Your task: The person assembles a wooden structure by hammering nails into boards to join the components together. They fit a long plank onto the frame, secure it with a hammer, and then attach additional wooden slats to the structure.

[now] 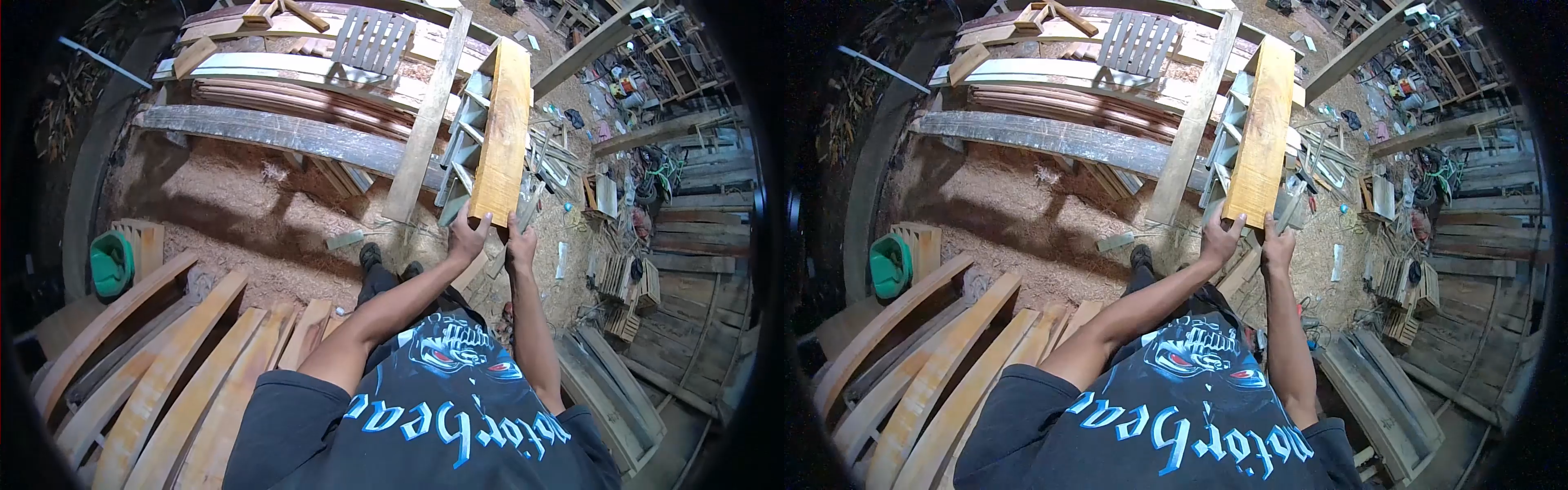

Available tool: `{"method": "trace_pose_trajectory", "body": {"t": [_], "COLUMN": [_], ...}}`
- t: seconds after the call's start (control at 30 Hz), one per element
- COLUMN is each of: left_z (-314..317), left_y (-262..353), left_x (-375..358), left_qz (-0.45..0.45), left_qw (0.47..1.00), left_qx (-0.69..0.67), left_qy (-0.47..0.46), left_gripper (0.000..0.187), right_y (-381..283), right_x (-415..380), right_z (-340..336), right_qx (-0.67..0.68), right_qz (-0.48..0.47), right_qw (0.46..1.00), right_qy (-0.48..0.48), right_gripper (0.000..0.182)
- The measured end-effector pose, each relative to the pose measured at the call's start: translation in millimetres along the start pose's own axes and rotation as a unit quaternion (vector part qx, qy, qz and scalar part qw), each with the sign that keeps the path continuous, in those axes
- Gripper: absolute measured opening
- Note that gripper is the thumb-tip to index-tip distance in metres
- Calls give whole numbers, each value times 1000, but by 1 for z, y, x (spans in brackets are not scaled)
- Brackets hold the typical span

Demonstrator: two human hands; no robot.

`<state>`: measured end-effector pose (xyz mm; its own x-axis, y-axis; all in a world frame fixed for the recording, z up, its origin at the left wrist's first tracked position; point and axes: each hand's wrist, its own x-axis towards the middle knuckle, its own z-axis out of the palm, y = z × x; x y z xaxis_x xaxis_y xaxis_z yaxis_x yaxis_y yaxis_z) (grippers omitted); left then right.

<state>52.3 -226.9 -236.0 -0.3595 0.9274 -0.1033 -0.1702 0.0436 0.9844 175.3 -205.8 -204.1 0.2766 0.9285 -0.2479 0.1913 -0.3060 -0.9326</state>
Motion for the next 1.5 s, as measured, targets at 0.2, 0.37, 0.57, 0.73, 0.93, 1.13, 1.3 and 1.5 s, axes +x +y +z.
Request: {"method": "trace_pose_trajectory", "body": {"t": [0.2, 0.37, 0.57, 0.73, 0.93, 1.13, 1.3, 1.5], "left_z": [-2, -7, -8, -9, -5, -9, -17, -19], "left_y": [-3, 4, -3, -10, -6, 8, 23, 38], "left_x": [1, 1, 4, 1, 4, 5, 6, 3], "left_qz": [13, -23, -6, -42, -50, -29, -18, 25], "left_qw": [999, 999, 996, 993, 987, 999, 993, 992], "left_qx": [30, 31, -56, -58, -143, 0, 96, 116], "left_qy": [7, -35, -74, -92, -58, -44, -62, -44], "left_gripper": [52, 49, 64, 63, 51, 42, 43, 45], "right_y": [15, 20, 0, 17, 7, -1, 12, 1], "right_x": [12, 19, 15, 23, 16, 10, 26, 21], "right_z": [-5, -14, -18, -23, -21, -16, -28, -26], "right_qx": [74, 59, 111, 86, 106, 106, 68, 99], "right_qz": [-28, -22, 23, 7, 36, 8, 17, 48], "right_qw": [995, 994, 986, 990, 985, 987, 980, 976], "right_qy": [-57, -92, -124, -109, -128, -120, -185, -188], "right_gripper": [22, 19, 17, 14, 15, 21, 25, 24]}}
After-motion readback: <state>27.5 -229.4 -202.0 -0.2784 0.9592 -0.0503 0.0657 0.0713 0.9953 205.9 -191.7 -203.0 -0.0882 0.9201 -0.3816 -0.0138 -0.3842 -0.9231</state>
